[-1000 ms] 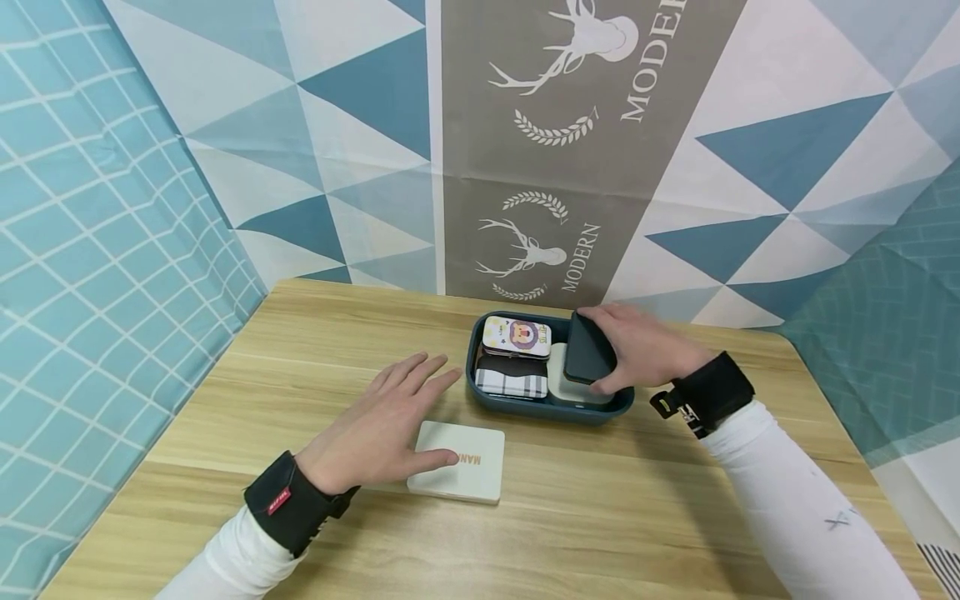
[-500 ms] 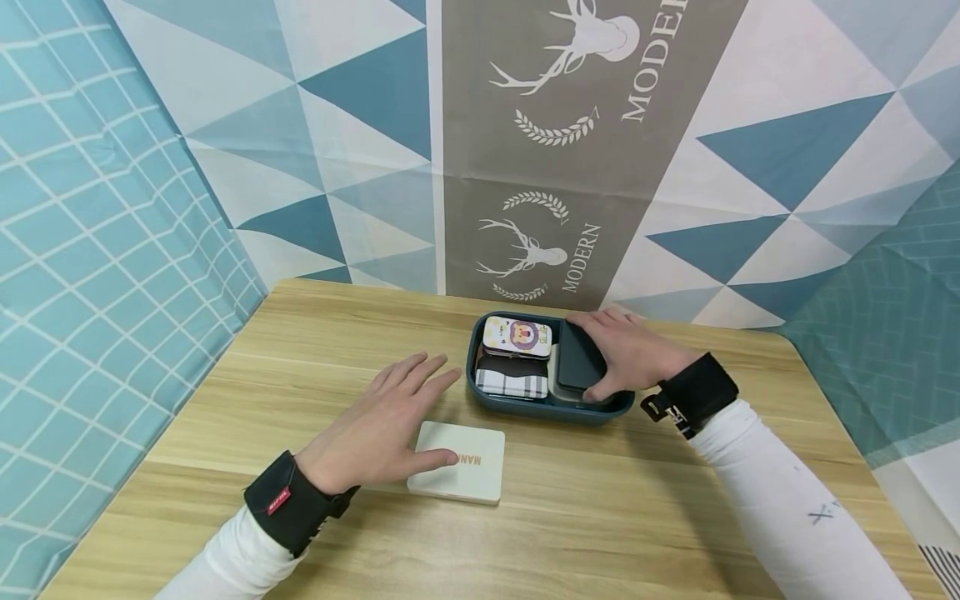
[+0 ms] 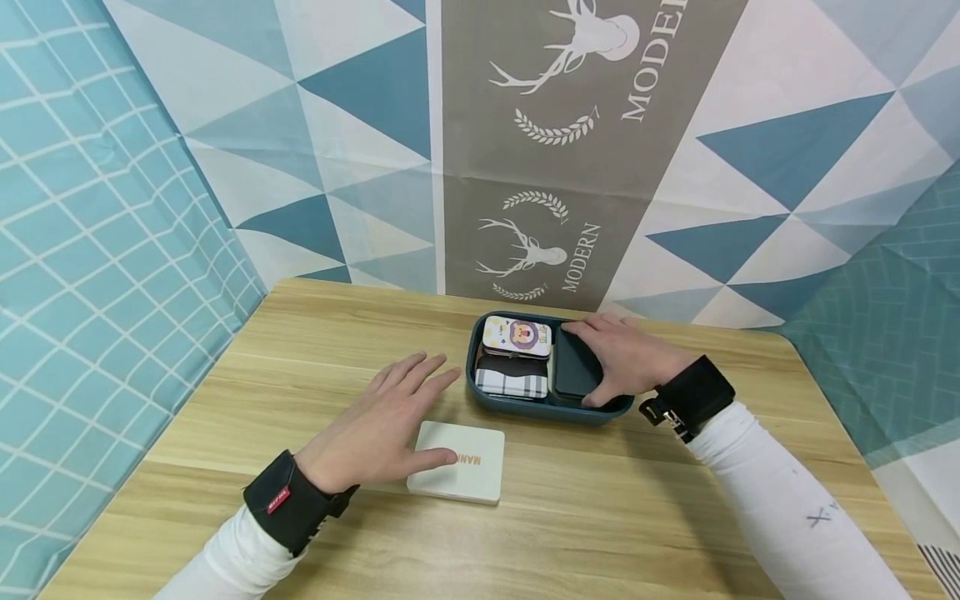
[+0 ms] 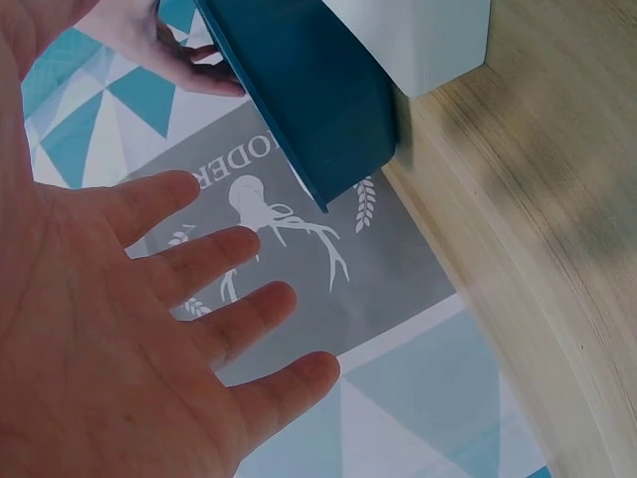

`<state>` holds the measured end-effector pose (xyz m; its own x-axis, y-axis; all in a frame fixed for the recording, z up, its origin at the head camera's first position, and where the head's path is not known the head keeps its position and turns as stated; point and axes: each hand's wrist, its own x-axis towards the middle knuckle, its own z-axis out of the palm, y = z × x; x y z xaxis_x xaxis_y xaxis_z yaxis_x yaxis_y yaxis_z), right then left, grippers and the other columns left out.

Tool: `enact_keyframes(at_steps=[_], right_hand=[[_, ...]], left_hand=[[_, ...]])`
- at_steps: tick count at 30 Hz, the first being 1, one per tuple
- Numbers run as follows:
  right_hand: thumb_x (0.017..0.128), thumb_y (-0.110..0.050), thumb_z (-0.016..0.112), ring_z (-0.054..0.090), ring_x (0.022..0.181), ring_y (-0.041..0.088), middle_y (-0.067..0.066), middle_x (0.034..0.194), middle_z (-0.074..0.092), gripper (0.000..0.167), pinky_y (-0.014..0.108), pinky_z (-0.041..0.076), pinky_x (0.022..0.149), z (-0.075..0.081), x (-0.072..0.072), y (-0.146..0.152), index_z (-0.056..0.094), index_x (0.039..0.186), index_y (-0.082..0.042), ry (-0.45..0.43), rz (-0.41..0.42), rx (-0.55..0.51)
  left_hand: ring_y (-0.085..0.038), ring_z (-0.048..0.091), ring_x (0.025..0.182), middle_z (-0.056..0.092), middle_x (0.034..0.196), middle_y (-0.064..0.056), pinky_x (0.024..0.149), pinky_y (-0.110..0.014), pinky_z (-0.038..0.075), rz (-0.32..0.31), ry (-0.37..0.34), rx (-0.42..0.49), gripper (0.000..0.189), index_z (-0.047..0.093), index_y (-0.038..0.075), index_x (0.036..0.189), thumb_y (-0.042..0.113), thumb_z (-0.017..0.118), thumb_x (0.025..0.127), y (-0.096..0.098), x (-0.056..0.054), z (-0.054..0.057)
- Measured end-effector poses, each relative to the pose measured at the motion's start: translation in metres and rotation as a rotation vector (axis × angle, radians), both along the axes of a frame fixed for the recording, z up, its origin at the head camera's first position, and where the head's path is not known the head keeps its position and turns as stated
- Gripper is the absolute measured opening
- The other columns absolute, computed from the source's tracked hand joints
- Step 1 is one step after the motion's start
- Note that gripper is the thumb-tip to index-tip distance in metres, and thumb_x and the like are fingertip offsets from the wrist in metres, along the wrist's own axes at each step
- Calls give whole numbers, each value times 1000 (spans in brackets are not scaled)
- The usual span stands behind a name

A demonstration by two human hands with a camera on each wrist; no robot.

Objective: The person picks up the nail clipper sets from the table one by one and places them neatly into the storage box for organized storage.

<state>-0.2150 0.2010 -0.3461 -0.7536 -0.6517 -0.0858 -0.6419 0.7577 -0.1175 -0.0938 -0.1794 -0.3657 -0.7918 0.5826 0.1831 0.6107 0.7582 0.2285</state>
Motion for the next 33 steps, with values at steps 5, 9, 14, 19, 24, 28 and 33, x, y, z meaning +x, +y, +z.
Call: enact_keyframes(at_steps=[5, 9, 14, 19, 24, 28, 33], right_hand=[[68, -53, 96, 51, 131, 35, 21, 151, 52, 118, 57, 43, 111, -4, 0, 1, 41, 161, -4, -36, -11, 13], [70, -49, 97, 52, 131, 37, 22, 152, 50, 116, 56, 46, 109, -5, 1, 2, 40, 161, -4, -83, -27, -7], [71, -44, 98, 49, 137, 39, 22, 157, 45, 111, 55, 47, 110, -5, 1, 3, 43, 160, -5, -101, -23, -24], [73, -43, 97, 46, 141, 42, 23, 159, 43, 109, 57, 45, 112, -4, 2, 3, 44, 160, -6, -105, -13, -19], [75, -42, 97, 43, 143, 45, 25, 159, 42, 107, 60, 43, 113, -2, 4, 5, 43, 160, -4, -110, -10, -24], [77, -42, 96, 43, 144, 45, 25, 159, 43, 105, 60, 42, 114, 2, 7, 6, 44, 160, -4, -112, -20, -34], [79, -43, 94, 41, 146, 43, 22, 161, 42, 103, 60, 41, 115, 5, 12, 9, 44, 160, -6, -118, -43, -55]], left_hand=[[-40, 29, 156, 35, 169, -13, 124, -62, 28, -3, 1, -1, 103, 40, 14, 165, 68, 79, 86, 1, 0, 0], [-40, 29, 156, 35, 170, -13, 124, -62, 28, -7, 1, -4, 103, 40, 14, 165, 68, 78, 86, 1, -1, 1], [-40, 30, 156, 35, 169, -14, 124, -62, 28, -9, 1, -6, 103, 40, 14, 165, 67, 78, 86, 2, 0, 1], [-40, 30, 156, 35, 169, -13, 124, -62, 28, -11, -2, -7, 102, 40, 14, 165, 67, 79, 86, 2, 0, 1], [-40, 31, 155, 35, 169, -13, 124, -62, 29, -14, -3, -8, 102, 41, 14, 164, 67, 79, 86, 2, 0, 0], [-39, 31, 155, 35, 169, -13, 124, -61, 29, -15, -5, -10, 102, 41, 14, 164, 67, 79, 86, 3, 0, 0], [-39, 31, 155, 35, 170, -12, 124, -61, 29, -16, -10, -3, 102, 42, 14, 164, 67, 80, 85, 3, 0, -1]])
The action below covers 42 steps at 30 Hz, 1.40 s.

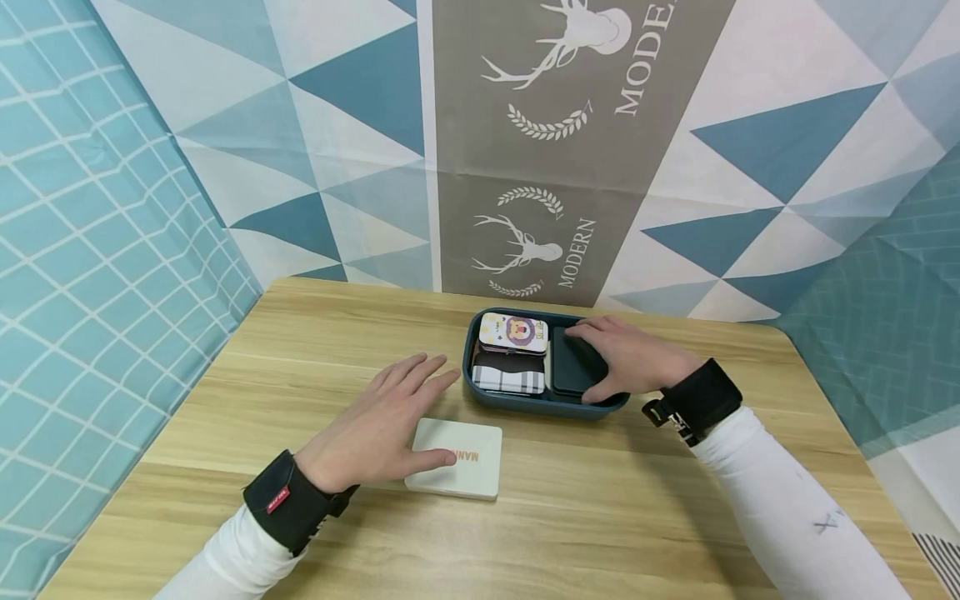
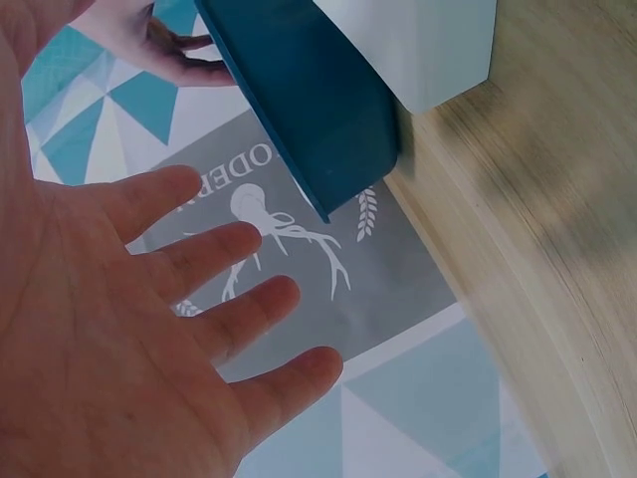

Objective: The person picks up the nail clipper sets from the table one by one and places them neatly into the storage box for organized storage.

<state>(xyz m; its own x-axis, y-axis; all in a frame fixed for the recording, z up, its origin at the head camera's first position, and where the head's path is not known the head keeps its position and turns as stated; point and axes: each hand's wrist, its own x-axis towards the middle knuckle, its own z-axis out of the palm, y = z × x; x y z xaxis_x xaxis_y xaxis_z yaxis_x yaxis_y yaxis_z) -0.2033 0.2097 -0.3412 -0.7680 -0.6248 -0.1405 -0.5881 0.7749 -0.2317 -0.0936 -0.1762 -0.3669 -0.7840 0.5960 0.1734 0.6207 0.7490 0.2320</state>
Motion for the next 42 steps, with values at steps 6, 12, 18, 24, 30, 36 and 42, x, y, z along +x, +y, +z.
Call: enact_keyframes(at_steps=[6, 12, 18, 24, 30, 36, 42], right_hand=[[80, -47, 93, 38, 149, 41, 19, 163, 41, 104, 61, 39, 117, 5, 6, 2, 43, 161, -8, 3, -27, -16], [83, -47, 91, 38, 149, 40, 18, 162, 42, 101, 61, 38, 117, 12, 14, 5, 43, 161, -7, 25, -23, -48], [82, -48, 92, 40, 147, 39, 17, 160, 44, 100, 60, 39, 117, 18, 23, 4, 44, 160, -7, 73, -7, -75], [80, -55, 91, 41, 146, 37, 15, 161, 44, 103, 57, 42, 117, 23, 36, -7, 45, 160, -9, 132, 25, -62], [81, -57, 89, 44, 145, 32, 11, 158, 48, 99, 53, 43, 117, 23, 50, -20, 48, 158, -10, 178, 91, -90], [85, -60, 85, 43, 144, 29, 10, 156, 50, 95, 50, 44, 116, 20, 62, -33, 50, 158, -10, 216, 158, -92], [86, -55, 86, 46, 140, 27, 7, 154, 51, 90, 47, 44, 116, 15, 75, -50, 51, 156, -11, 238, 223, -101]], left_hand=[[-39, 31, 155, 35, 170, -12, 124, -61, 29, -4, -4, 6, 102, 42, 14, 163, 67, 80, 84, 0, 0, 0], [-39, 31, 155, 35, 169, -12, 124, -61, 28, -4, -6, 9, 103, 42, 14, 164, 66, 81, 84, 0, 1, 1], [-39, 30, 156, 34, 170, -12, 124, -61, 28, -3, -10, 3, 103, 42, 14, 164, 68, 80, 85, -1, 0, 1], [-39, 30, 156, 34, 170, -12, 124, -61, 29, -6, -11, 8, 103, 41, 13, 164, 68, 80, 85, 0, 0, 1], [-39, 31, 155, 35, 169, -13, 124, -61, 30, -4, -4, 10, 103, 42, 13, 164, 68, 80, 85, -1, 0, 2], [-40, 31, 155, 35, 170, -12, 123, -62, 29, -5, -5, 10, 104, 41, 13, 164, 68, 80, 85, -1, 0, 2], [-40, 31, 155, 35, 169, -13, 123, -62, 30, -4, 3, 6, 104, 41, 13, 164, 68, 79, 85, -2, -1, 2]])
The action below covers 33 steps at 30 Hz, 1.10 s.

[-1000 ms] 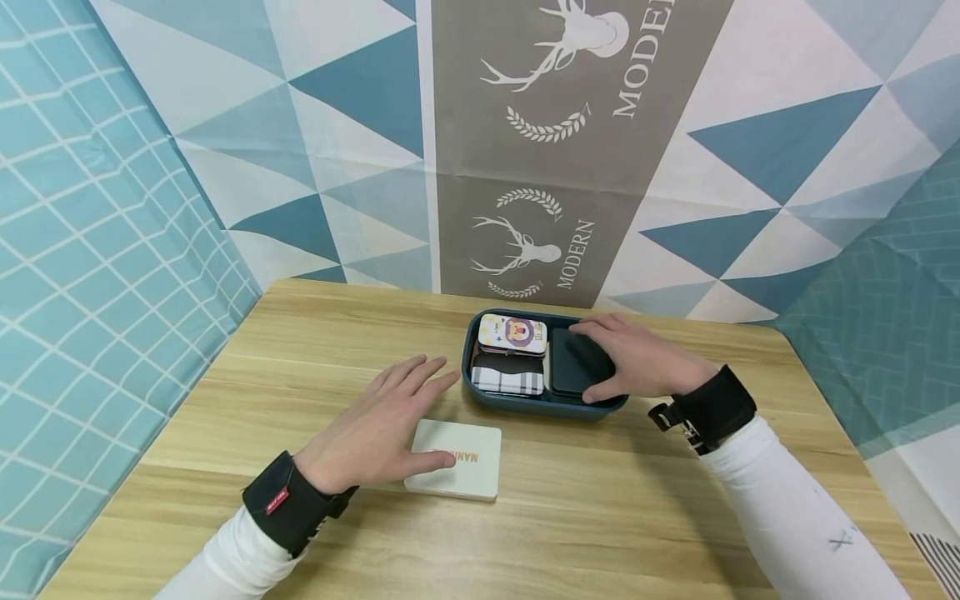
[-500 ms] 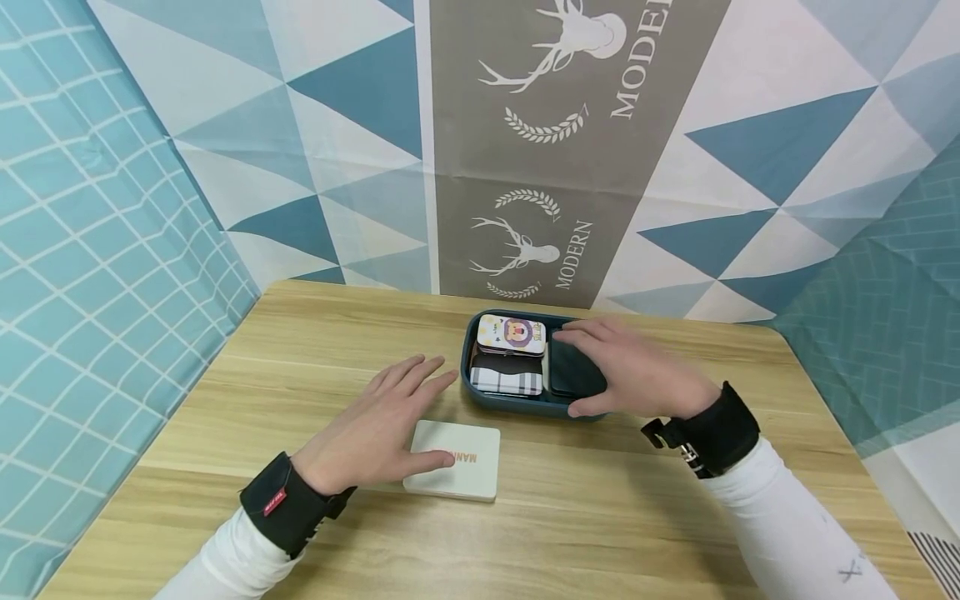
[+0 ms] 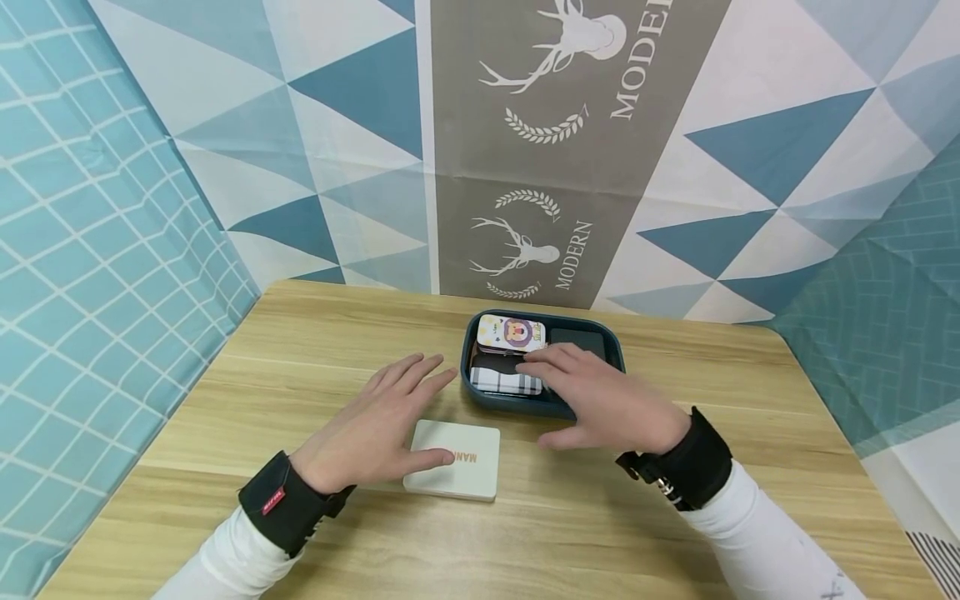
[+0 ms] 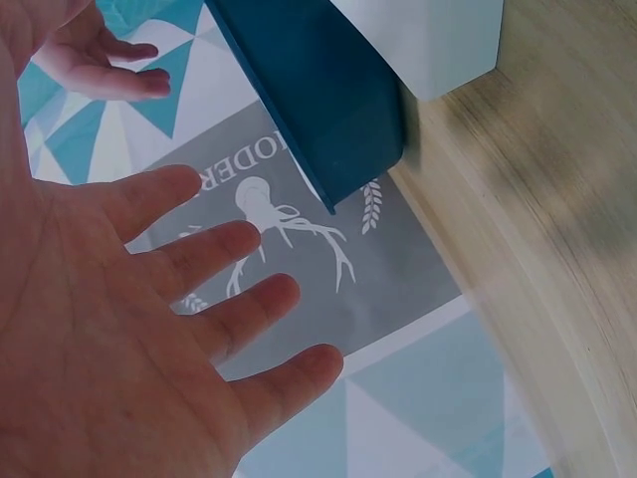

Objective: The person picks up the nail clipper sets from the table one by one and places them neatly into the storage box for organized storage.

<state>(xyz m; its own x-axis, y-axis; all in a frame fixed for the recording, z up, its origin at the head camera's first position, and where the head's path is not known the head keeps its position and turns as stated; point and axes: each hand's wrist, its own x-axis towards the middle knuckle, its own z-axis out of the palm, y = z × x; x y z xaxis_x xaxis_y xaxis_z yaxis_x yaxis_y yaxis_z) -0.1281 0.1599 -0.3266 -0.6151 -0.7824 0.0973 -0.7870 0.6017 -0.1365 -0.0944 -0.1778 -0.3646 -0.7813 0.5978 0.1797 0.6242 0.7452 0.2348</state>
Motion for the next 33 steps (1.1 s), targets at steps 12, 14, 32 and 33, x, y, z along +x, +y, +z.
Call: enact_keyframes(at_steps=[12, 14, 32, 33], right_hand=[[91, -49, 83, 49, 137, 18, 2, 148, 54, 76, 37, 43, 116, -21, 23, -32, 56, 151, -11, -49, 122, -14], [92, -50, 83, 50, 136, 17, 1, 148, 54, 76, 34, 44, 116, -27, 26, -37, 56, 151, -11, -59, 130, -7], [91, -60, 78, 48, 142, 25, 13, 157, 50, 84, 39, 44, 117, -69, 34, -66, 49, 155, -13, -75, 137, 39], [91, -60, 79, 48, 141, 25, 13, 157, 50, 84, 39, 45, 116, -70, 34, -67, 49, 155, -14, -79, 133, 37]], left_hand=[[-41, 32, 154, 36, 168, -14, 123, -61, 30, -9, 19, 7, 102, 41, 11, 164, 69, 77, 87, -2, 0, 2], [-41, 33, 154, 37, 168, -14, 123, -61, 30, -10, 22, 7, 101, 42, 11, 163, 68, 77, 87, -2, 0, 2], [-42, 39, 150, 42, 164, -17, 121, -62, 34, 14, 0, 27, 88, 45, 9, 161, 58, 76, 94, -3, -5, -6], [-41, 39, 150, 42, 164, -17, 121, -62, 34, 14, -2, 26, 89, 45, 9, 161, 58, 75, 94, -3, -6, -7]])
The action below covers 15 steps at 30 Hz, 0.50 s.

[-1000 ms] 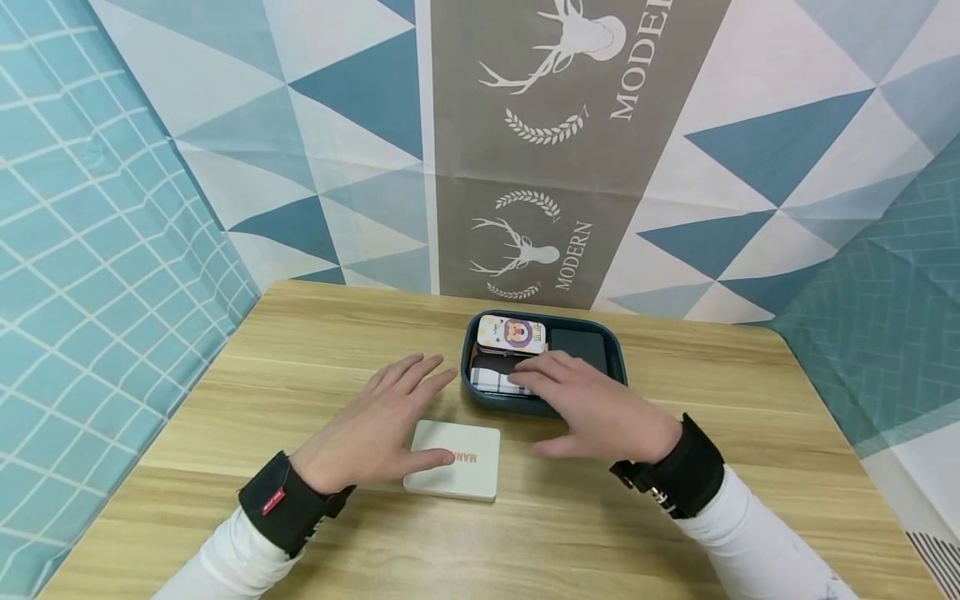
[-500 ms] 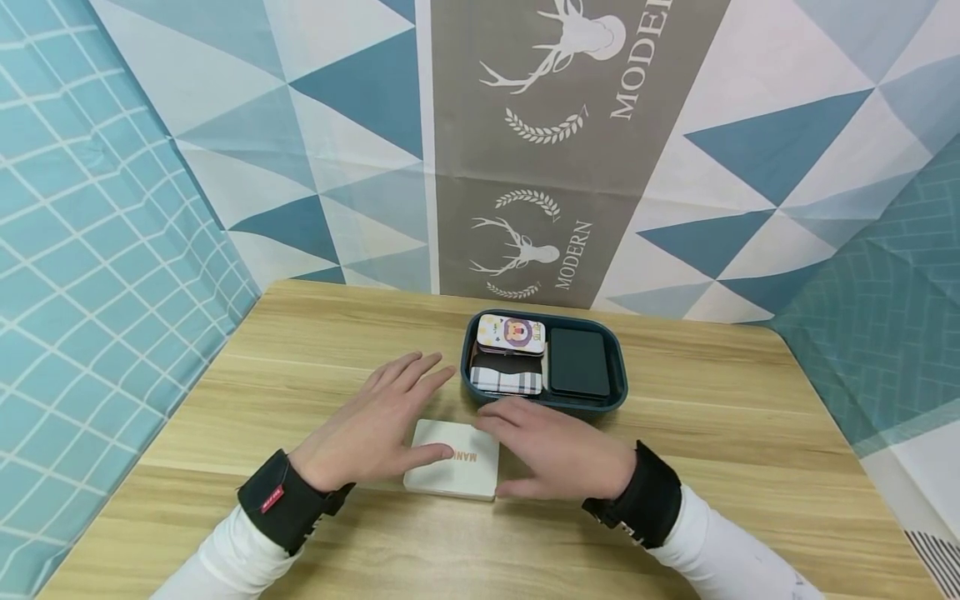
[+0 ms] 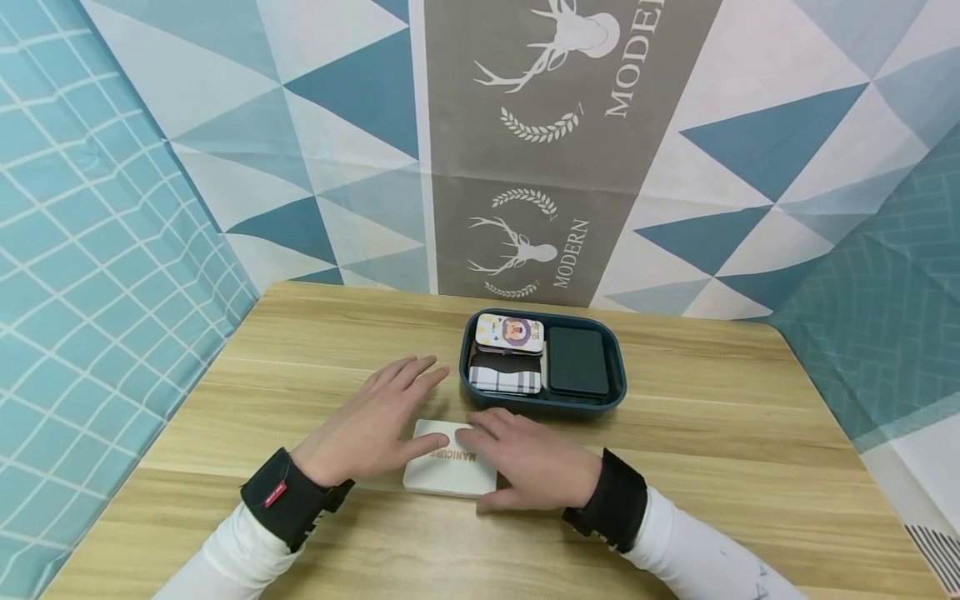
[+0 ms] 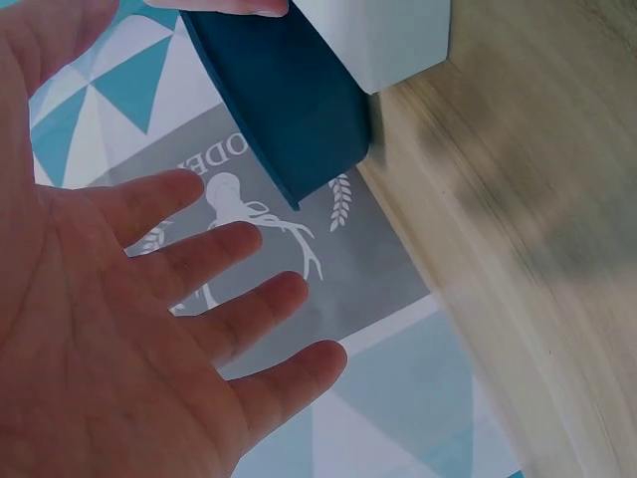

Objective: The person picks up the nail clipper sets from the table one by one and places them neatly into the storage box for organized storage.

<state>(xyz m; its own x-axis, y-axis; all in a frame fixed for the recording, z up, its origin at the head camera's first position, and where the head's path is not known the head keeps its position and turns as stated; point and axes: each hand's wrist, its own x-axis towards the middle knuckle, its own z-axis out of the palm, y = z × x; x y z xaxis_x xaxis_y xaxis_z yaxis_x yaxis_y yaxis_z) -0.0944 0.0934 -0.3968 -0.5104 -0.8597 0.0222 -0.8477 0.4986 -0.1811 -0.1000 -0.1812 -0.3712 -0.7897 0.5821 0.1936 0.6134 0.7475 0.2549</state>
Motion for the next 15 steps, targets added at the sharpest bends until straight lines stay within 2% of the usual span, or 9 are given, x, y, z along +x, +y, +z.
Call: enact_keyframes(at_steps=[7, 15], right_hand=[[91, -59, 79, 52, 137, 24, 13, 156, 51, 82, 37, 50, 111, -5, 0, -3, 50, 154, -16, -54, -27, 11], [91, -54, 81, 54, 129, 20, 9, 151, 53, 79, 34, 53, 104, -5, 1, -3, 50, 154, -18, -69, -32, -6]], left_hand=[[-40, 39, 150, 41, 165, -17, 119, -62, 37, 5, -8, 2, 89, 44, 9, 162, 59, 74, 95, -2, -1, -1], [-39, 39, 150, 41, 165, -17, 119, -62, 37, 6, 0, 0, 89, 44, 10, 162, 60, 74, 95, -2, 0, 0]])
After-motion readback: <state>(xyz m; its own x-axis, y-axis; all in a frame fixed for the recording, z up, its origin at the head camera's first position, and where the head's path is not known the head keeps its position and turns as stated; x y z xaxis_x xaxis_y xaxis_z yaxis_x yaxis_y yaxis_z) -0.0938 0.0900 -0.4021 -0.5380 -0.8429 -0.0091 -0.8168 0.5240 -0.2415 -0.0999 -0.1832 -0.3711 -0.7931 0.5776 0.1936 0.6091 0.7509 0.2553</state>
